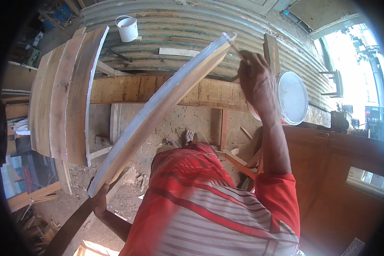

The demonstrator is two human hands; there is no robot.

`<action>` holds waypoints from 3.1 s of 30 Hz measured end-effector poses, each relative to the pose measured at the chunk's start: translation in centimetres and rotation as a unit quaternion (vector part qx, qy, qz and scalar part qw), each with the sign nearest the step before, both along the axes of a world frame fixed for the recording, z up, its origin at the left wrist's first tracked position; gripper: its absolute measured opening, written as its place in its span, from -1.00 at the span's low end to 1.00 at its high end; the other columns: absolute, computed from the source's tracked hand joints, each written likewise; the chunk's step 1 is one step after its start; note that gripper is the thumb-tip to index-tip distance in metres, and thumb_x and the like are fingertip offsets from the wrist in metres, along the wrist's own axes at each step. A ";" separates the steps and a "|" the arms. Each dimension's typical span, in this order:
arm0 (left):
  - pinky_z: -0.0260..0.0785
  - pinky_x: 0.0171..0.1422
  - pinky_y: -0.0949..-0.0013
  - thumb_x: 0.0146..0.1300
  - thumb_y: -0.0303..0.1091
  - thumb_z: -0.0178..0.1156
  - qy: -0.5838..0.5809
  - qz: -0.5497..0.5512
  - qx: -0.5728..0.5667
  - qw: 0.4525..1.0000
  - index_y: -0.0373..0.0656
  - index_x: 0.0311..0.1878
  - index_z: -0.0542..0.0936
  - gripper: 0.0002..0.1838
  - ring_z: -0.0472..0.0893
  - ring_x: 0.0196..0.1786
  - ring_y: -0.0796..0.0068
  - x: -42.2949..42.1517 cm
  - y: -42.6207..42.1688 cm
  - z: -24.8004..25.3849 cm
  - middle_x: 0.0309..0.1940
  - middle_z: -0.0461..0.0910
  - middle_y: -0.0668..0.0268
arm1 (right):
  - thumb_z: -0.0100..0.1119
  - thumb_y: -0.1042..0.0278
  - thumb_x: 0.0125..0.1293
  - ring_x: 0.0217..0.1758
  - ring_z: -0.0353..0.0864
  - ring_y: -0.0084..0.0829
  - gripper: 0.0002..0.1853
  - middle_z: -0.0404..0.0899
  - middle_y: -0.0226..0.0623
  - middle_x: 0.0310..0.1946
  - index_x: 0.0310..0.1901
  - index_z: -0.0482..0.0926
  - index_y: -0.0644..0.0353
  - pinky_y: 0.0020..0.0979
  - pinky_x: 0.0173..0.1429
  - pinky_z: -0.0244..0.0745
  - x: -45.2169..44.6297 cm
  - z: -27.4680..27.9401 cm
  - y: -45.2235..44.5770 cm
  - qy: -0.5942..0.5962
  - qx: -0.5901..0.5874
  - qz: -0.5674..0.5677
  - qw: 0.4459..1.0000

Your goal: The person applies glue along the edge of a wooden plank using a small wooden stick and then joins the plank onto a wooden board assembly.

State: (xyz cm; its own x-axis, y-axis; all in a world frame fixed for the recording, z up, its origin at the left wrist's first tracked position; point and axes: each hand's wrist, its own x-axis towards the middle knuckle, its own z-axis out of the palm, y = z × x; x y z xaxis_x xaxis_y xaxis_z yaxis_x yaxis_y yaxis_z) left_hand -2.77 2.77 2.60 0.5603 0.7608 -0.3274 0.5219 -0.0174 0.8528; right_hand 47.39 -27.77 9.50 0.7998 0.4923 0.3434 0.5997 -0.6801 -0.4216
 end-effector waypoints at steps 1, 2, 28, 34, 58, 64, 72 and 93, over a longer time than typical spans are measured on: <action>0.41 0.02 0.41 0.23 -0.43 0.48 -0.008 0.002 -0.006 1.000 -0.27 0.12 0.67 -0.61 0.55 -0.09 0.53 -0.1 0.0 -0.2 -0.14 0.66 0.37 | 0.18 0.46 0.43 -0.19 0.70 -0.01 -0.75 0.67 -0.02 -0.15 0.09 0.66 0.22 -0.09 -0.07 0.58 1.6 -0.8 -0.5 -0.026 0.004 -0.009 1.000; 0.41 0.02 0.41 0.23 -0.43 0.48 -0.016 0.004 -0.012 1.000 -0.27 0.12 0.67 -0.61 0.55 -0.08 0.53 -0.2 0.1 -0.4 -0.14 0.66 0.37 | 0.16 0.45 0.44 -0.17 0.68 0.04 -0.75 0.66 0.00 -0.16 0.09 0.66 0.22 -0.06 -0.05 0.56 2.9 -1.5 -0.7 -0.051 0.008 -0.016 0.999; 0.44 0.12 0.37 0.20 -0.42 0.53 -0.038 -0.028 -0.010 0.999 -0.31 0.12 0.67 -0.56 0.61 -0.02 0.48 0.1 0.1 -0.5 -0.06 0.69 0.30 | 0.11 0.38 0.52 -0.01 0.70 0.21 -0.66 0.70 0.05 0.01 0.28 0.57 0.05 -0.02 0.06 0.63 0.9 0.4 -2.2 -0.043 -0.070 -0.089 0.993; 0.56 0.13 0.34 0.24 -0.55 0.47 -0.095 0.041 -0.168 0.980 -0.30 0.18 0.68 -0.58 0.68 0.00 0.50 -1.0 -0.2 -0.3 -0.03 0.74 0.29 | -0.05 0.34 0.61 -0.03 0.60 -0.19 -0.70 0.60 -0.05 -0.06 0.13 0.53 0.40 -0.17 0.10 0.52 4.1 4.9 -17.6 0.135 -0.159 -0.111 0.972; 0.52 0.22 0.31 0.24 -0.52 0.46 -0.064 0.039 -0.108 0.991 -0.26 0.24 0.65 -0.53 0.67 0.08 0.43 -3.1 -0.5 -1.9 0.04 0.73 0.31 | 0.16 0.30 0.49 -0.28 0.66 -0.45 -0.72 0.70 -0.22 -0.26 0.02 0.69 0.34 -0.38 -0.18 0.56 7.4 2.4 -18.0 0.379 -0.290 -0.051 0.877; 0.32 0.48 0.12 0.19 -0.43 0.44 0.132 0.062 -0.021 0.989 -0.39 0.33 0.54 -0.38 0.54 0.27 0.23 -4.1 1.7 -3.6 0.21 0.58 0.11 | 0.19 0.23 0.50 -0.41 0.58 -0.56 -0.70 0.71 -0.34 -0.36 -0.07 0.74 0.33 -0.42 -0.27 0.52 4.8 5.5 -20.6 0.352 -0.171 -0.098 0.915; 0.26 0.51 0.07 0.18 -0.36 0.48 0.074 0.062 -0.055 0.994 -0.37 0.34 0.53 -0.34 0.52 0.30 0.16 -6.5 2.7 -4.6 0.24 0.57 0.13 | 0.16 0.29 0.49 -0.39 0.57 -0.59 -0.71 0.69 -0.40 -0.35 0.04 0.71 0.31 -0.49 -0.29 0.44 3.4 6.1 -23.3 0.339 -0.098 -0.146 0.924; 0.43 0.09 0.34 0.22 -0.32 0.50 -0.008 -0.009 -0.002 1.000 -0.27 0.19 0.66 -0.52 0.59 0.01 0.44 -0.7 0.0 -0.4 -0.05 0.67 0.29 | 0.15 0.38 0.48 -0.26 0.75 -0.03 -0.77 0.75 -0.02 -0.26 0.05 0.72 0.19 -0.13 -0.11 0.57 5.7 -1.9 -2.9 0.015 0.002 -0.032 0.999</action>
State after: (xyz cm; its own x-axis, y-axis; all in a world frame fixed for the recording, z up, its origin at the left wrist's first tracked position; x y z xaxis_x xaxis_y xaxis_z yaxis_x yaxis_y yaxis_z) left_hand -3.44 2.74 2.19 0.5798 0.7489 -0.3209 0.5073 -0.0237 0.8614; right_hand 53.05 -30.62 7.61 0.8395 0.4393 0.3197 0.5422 -0.7149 -0.4415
